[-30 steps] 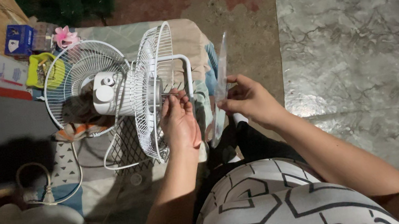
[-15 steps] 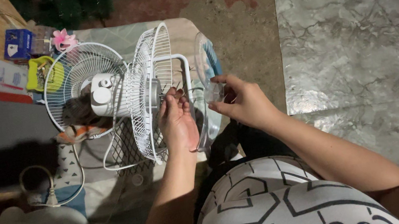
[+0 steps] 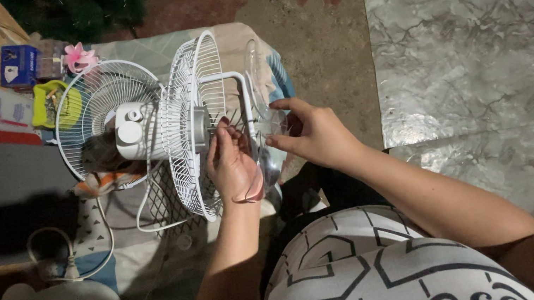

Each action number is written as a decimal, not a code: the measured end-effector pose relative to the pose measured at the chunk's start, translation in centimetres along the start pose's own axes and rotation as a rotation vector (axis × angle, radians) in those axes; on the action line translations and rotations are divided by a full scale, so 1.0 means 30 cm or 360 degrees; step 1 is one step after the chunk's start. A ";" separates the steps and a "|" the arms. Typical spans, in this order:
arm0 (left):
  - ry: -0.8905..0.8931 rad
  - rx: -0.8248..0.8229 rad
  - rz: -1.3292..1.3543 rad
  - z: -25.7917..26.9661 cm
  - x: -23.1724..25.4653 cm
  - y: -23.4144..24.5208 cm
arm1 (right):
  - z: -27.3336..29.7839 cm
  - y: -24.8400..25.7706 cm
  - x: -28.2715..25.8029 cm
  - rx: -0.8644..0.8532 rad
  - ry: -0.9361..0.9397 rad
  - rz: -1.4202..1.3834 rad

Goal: The person assembles a small white electric fan by attaching the front and rear grilles and securing the blades. They manipulate the fan parts on a table, aligning and snapping the components together, and then wipe the assembled fan with a cloth.

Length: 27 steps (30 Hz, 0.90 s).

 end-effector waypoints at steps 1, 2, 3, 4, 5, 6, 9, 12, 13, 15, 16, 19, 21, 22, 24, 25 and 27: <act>0.0006 0.0004 0.0011 0.001 -0.002 0.000 | -0.002 0.000 -0.001 0.0007 0.0019 0.0002; 0.0012 0.0008 0.0024 0.000 -0.004 0.001 | -0.004 -0.002 -0.004 0.0015 0.0040 0.0005; 0.0017 0.0012 0.0036 0.000 -0.004 0.003 | -0.004 -0.003 -0.007 0.0022 0.0062 0.0009; 0.0028 0.0019 0.0046 0.000 -0.005 0.005 | -0.006 -0.005 -0.005 0.0015 0.0045 0.0019; 0.0040 0.0025 0.0056 -0.002 -0.007 0.006 | -0.007 -0.006 -0.004 0.0007 0.0029 0.0029; 0.0052 0.0032 0.0066 -0.002 -0.009 0.010 | -0.007 -0.008 -0.003 0.0001 0.0012 0.0039; 0.0118 0.0088 0.0089 -0.004 -0.018 0.027 | -0.009 -0.011 -0.018 0.0018 0.0064 0.0040; 0.0160 0.0045 0.0106 -0.006 -0.017 0.028 | -0.013 -0.011 -0.042 0.0051 0.0145 0.0111; 0.0124 0.0001 0.0076 -0.005 -0.010 0.021 | -0.011 -0.009 -0.052 0.0063 0.0186 0.0138; 0.0053 -0.0086 0.0014 0.001 0.004 0.002 | -0.004 -0.002 -0.076 0.0087 0.0264 0.0191; 0.0065 -0.0041 0.0043 0.006 0.006 0.002 | 0.003 0.002 -0.093 0.0105 0.0329 0.0231; 0.0106 0.0082 0.0082 0.015 0.013 -0.006 | 0.019 0.015 -0.154 0.0156 0.0515 0.0350; 0.0154 0.0149 0.0042 0.023 0.016 -0.012 | 0.036 0.027 -0.201 0.0186 0.0615 0.0430; 0.0178 0.0108 0.0079 0.028 0.017 -0.020 | 0.046 0.034 -0.221 0.0209 0.0627 0.0464; 0.0225 0.0025 0.0153 0.034 0.021 -0.033 | 0.068 0.053 -0.264 0.0255 0.0651 0.0532; 0.0235 0.0052 0.0097 0.035 0.025 -0.031 | 0.078 0.063 -0.282 0.0247 0.0654 0.0499; 0.0255 0.0105 -0.0017 0.035 0.029 -0.023 | 0.095 0.084 -0.314 0.0233 0.0661 0.0433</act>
Point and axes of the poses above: each hand's wrist, its own z-axis away from the middle knuckle, its own y-axis out of the back of the hand, x = y × z, the point moved 6 cm from there along -z, towards the middle knuckle, and after that the axes turned 5 degrees about y, right-handed, at the moved point
